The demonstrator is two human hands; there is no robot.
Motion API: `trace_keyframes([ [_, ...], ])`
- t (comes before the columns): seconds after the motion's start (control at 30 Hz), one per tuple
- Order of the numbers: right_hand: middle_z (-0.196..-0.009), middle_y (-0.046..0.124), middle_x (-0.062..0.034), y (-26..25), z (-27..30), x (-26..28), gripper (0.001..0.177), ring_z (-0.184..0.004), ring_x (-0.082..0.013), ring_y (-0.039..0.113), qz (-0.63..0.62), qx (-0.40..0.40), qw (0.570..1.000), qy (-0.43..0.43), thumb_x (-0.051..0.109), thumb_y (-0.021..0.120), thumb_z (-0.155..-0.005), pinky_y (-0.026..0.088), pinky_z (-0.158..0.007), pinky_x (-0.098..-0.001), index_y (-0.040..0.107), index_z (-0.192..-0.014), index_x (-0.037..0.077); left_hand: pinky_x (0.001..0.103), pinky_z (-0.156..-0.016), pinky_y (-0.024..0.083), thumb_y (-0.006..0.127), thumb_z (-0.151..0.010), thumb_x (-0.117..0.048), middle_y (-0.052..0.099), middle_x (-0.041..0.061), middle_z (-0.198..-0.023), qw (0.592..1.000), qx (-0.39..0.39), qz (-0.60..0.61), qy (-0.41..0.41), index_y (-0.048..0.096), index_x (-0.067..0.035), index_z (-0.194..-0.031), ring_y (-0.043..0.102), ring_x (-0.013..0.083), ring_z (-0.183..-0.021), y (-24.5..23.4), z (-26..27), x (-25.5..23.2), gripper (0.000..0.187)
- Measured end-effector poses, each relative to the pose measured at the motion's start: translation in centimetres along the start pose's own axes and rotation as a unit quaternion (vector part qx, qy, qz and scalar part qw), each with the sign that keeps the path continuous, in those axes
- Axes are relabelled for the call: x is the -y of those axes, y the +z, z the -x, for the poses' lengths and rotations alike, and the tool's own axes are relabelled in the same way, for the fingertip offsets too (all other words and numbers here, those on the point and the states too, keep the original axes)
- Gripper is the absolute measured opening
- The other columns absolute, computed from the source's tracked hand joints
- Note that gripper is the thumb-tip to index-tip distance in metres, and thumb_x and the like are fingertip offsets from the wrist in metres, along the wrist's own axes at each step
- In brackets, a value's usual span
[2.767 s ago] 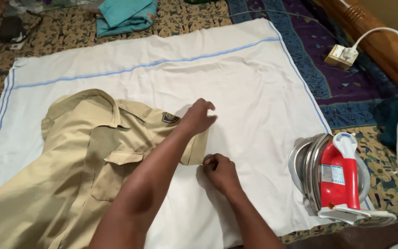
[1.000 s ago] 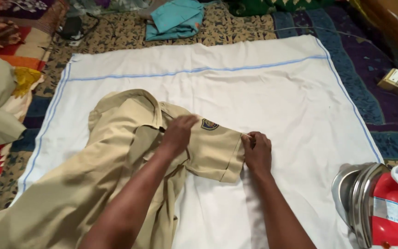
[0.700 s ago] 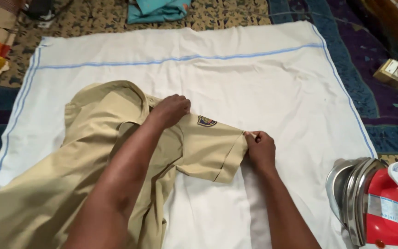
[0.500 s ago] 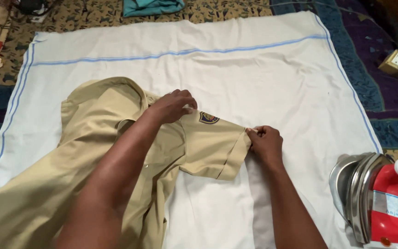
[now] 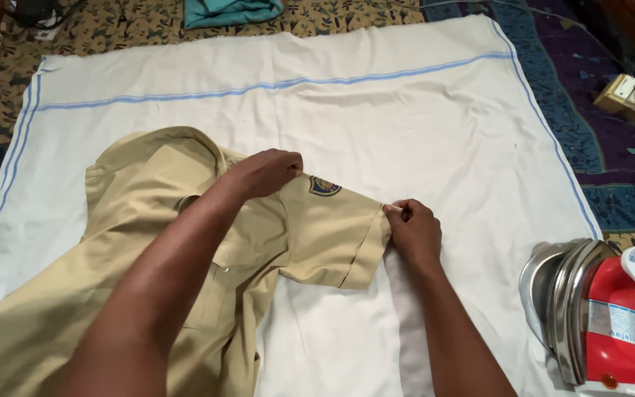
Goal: Ironing a tan button-down shirt on a bed.
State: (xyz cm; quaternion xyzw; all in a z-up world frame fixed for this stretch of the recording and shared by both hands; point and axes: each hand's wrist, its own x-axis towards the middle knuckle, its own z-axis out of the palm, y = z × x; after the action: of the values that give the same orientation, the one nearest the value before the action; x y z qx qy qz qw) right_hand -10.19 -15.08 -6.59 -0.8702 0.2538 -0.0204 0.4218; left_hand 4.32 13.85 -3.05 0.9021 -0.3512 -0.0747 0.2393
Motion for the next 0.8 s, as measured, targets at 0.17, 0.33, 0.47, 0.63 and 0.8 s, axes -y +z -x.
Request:
trace_keyframes([
  [0.17, -0.083, 0.076, -0.0047, -0.2, 0.7, 1.0, 0.036, -0.074, -0.0211, 0.072, 0.021, 0.041, 0.999, -0.007, 0.045, 0.071, -0.089, 0.056, -0.072, -0.0362, 0.077, -0.105, 0.013, 0.050, -0.079, 0.051, 0.050, -0.099, -0.025, 0.073, 0.016, -0.097, 0.982, 0.123, -0.100, -0.106, 0.067, -0.012, -0.105, 0.068, 0.0386, -0.092, -1.3, -1.3, -1.1, 0.023],
  [0.33, -0.082, 0.077, -0.0070, 0.4, 0.5, 0.1, 0.036, -0.075, -0.0230, 0.074, -0.001, 0.006, 1.000, -0.010, 0.044, 0.071, -0.091, 0.057, -0.072, -0.0368, 0.075, -0.101, 0.010, 0.052, -0.078, 0.054, 0.049, -0.101, -0.023, 0.072, 0.014, -0.105, 0.964, 0.132, -0.205, -0.104, 0.066, -0.010, -0.107, 0.069, 0.0381, -0.096, 1.2, -5.3, 0.4, 0.022],
  [0.47, -0.084, 0.076, -0.0076, 0.3, 0.4, -0.6, 0.037, -0.078, -0.0266, 0.073, 0.036, -0.056, 0.997, -0.046, 0.044, 0.072, -0.092, 0.057, -0.072, -0.0397, 0.075, -0.100, 0.007, 0.053, -0.078, 0.054, 0.056, -0.098, -0.022, 0.073, 0.016, -0.103, 0.968, 0.072, -0.236, -0.040, 0.063, -0.008, -0.103, 0.069, 0.0392, -0.096, 4.7, -6.3, 2.3, 0.018],
  [0.63, -0.089, 0.072, -0.0081, -0.5, 1.4, 0.7, 0.032, -0.082, -0.0288, 0.070, 0.097, -0.083, 0.989, -0.081, 0.041, 0.074, -0.092, 0.056, -0.073, -0.0435, 0.077, -0.098, 0.010, 0.052, -0.080, 0.054, 0.060, -0.097, -0.023, 0.074, 0.017, -0.100, 0.973, 0.000, -0.230, -0.007, 0.060, -0.005, -0.099, 0.069, 0.0395, -0.096, 5.5, -5.8, 3.6, 0.018],
  [0.8, -0.104, 0.063, -0.0150, -0.4, 0.4, 0.1, 0.038, -0.087, -0.0307, 0.067, 0.032, -0.132, 0.976, -0.171, 0.028, 0.083, -0.082, 0.054, -0.073, -0.0424, 0.067, -0.104, 0.002, 0.052, -0.078, 0.053, 0.063, -0.094, -0.026, 0.073, 0.016, -0.094, 0.982, -0.051, -0.182, -0.023, 0.060, -0.007, -0.097, 0.068, 0.0392, -0.093, 5.4, -5.2, 2.3, 0.020],
])
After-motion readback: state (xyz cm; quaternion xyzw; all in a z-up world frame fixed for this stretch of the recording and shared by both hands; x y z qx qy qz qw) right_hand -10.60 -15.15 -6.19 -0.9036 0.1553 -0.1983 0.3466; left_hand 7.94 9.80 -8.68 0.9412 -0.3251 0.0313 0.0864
